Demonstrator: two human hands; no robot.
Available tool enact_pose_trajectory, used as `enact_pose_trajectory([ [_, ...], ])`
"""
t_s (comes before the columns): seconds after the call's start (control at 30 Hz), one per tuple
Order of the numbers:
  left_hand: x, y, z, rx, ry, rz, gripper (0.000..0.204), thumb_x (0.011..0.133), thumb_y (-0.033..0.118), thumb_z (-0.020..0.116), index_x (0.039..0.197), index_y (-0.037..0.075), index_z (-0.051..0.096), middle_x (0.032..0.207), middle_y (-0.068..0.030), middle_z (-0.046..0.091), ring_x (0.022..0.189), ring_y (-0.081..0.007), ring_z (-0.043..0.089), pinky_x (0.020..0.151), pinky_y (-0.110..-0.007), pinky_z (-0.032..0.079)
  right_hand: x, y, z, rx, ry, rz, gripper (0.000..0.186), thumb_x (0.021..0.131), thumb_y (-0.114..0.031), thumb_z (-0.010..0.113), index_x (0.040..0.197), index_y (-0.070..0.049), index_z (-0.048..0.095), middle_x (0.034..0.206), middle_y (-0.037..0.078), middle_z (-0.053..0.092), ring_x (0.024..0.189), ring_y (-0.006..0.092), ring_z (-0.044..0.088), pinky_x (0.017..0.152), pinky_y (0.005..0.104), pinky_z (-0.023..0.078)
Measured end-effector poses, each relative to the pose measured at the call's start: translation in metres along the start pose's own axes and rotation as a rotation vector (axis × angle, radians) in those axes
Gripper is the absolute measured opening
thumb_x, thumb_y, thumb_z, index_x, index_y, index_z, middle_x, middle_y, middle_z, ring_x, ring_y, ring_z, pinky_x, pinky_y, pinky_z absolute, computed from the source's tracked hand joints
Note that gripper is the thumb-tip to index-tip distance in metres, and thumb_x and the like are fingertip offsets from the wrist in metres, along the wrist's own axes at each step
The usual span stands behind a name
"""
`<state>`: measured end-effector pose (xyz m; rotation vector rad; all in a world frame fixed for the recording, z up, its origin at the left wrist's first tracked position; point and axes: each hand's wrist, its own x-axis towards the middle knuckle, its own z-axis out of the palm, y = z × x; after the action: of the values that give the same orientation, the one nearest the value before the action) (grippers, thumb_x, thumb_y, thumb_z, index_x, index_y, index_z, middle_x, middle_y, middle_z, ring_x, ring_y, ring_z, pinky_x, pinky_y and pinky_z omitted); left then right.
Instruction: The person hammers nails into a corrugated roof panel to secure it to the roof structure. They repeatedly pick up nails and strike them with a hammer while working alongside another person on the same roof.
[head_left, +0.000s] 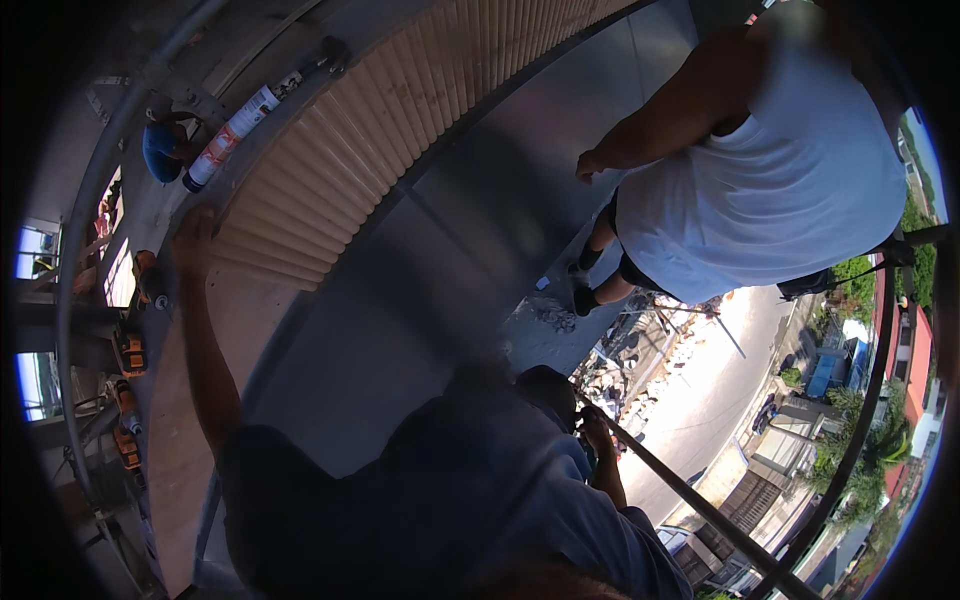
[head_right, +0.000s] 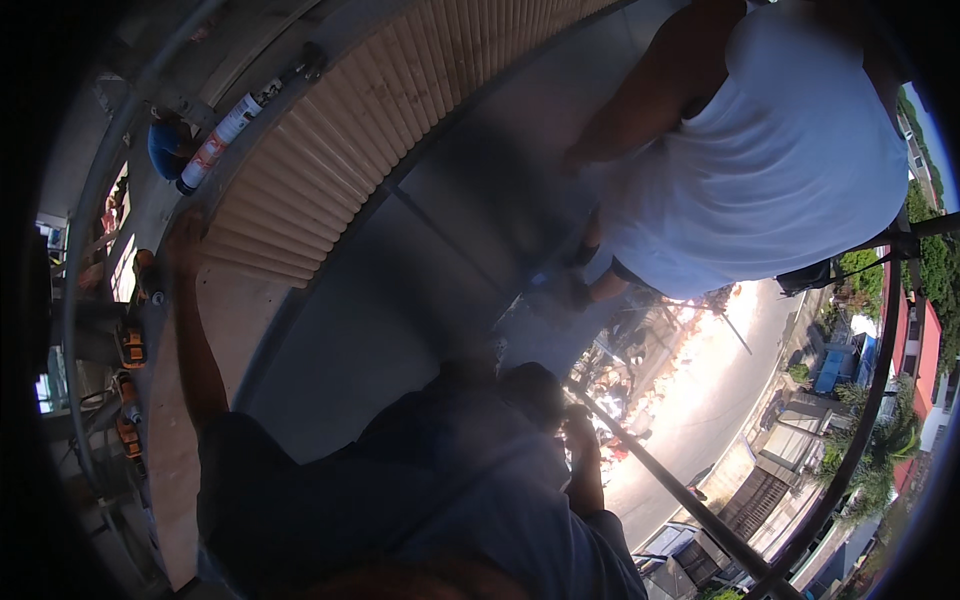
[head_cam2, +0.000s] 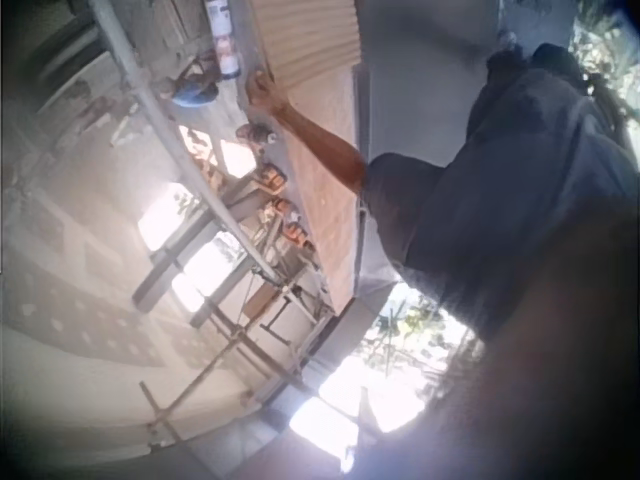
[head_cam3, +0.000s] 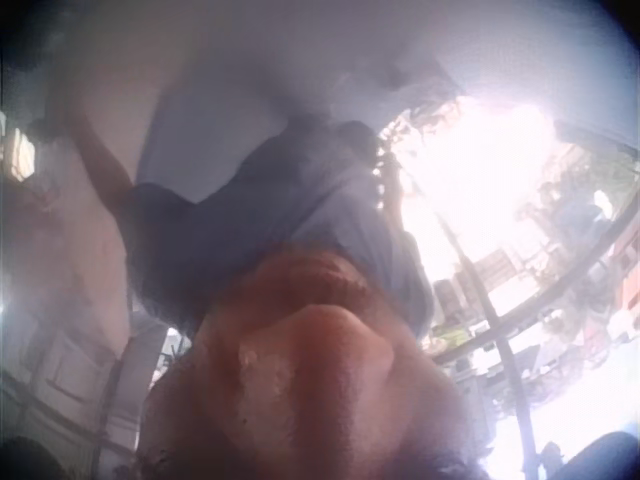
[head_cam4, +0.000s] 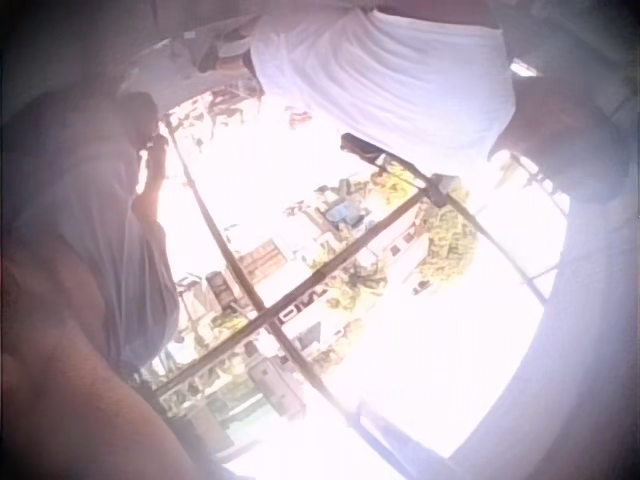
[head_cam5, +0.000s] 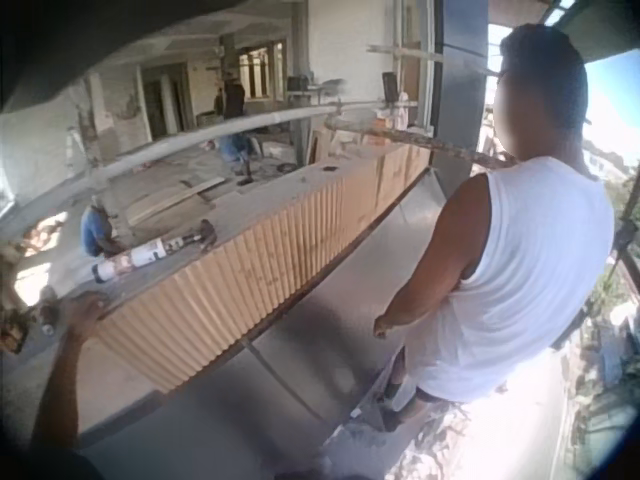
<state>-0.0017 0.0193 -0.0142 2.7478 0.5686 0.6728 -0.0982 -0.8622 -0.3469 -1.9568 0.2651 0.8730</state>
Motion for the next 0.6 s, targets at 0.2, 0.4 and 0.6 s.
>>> enact_pose_trajectory([
  [0.2,0.027,0.137,0.025,0.119,0.275,0.155,0.028,0.100,0.021,0.061,0.123,0.009,0.072,0.117,-0.0138,0.073,0.108,-0.0332,0.069,0.095,-0.042,0.053,0.030,-0.009,-0.031,-0.505,-0.086,-0.043,0.027,0.099,-0.022,0.051,0.114,-0.003,0.063,0.100,0.016,0.068,0.093,0.0313,0.068,0.084,0.0427,0.052],
  [0.4,0.124,0.296,0.135,-0.264,0.193,0.323,0.028,0.099,0.012,0.061,0.124,0.008,0.071,0.121,-0.0112,0.072,0.113,-0.0277,0.068,0.096,-0.038,0.053,0.057,-0.010,-0.068,-0.179,-0.068,0.312,0.033,0.099,-0.032,0.051,0.110,-0.004,0.065,0.095,0.014,0.068,0.087,0.0269,0.066,0.078,0.0401,0.051],
  [0.6,0.313,0.395,0.240,-0.385,0.204,0.473,0.027,0.099,0.013,0.059,0.123,0.006,0.070,0.123,-0.0153,0.069,0.115,-0.0296,0.065,0.100,-0.039,0.050,0.115,-0.020,-0.126,-0.008,-0.087,0.431,0.040,0.098,-0.041,0.051,0.106,-0.005,0.067,0.090,0.011,0.067,0.081,0.0226,0.065,0.072,0.0375,0.050],
])
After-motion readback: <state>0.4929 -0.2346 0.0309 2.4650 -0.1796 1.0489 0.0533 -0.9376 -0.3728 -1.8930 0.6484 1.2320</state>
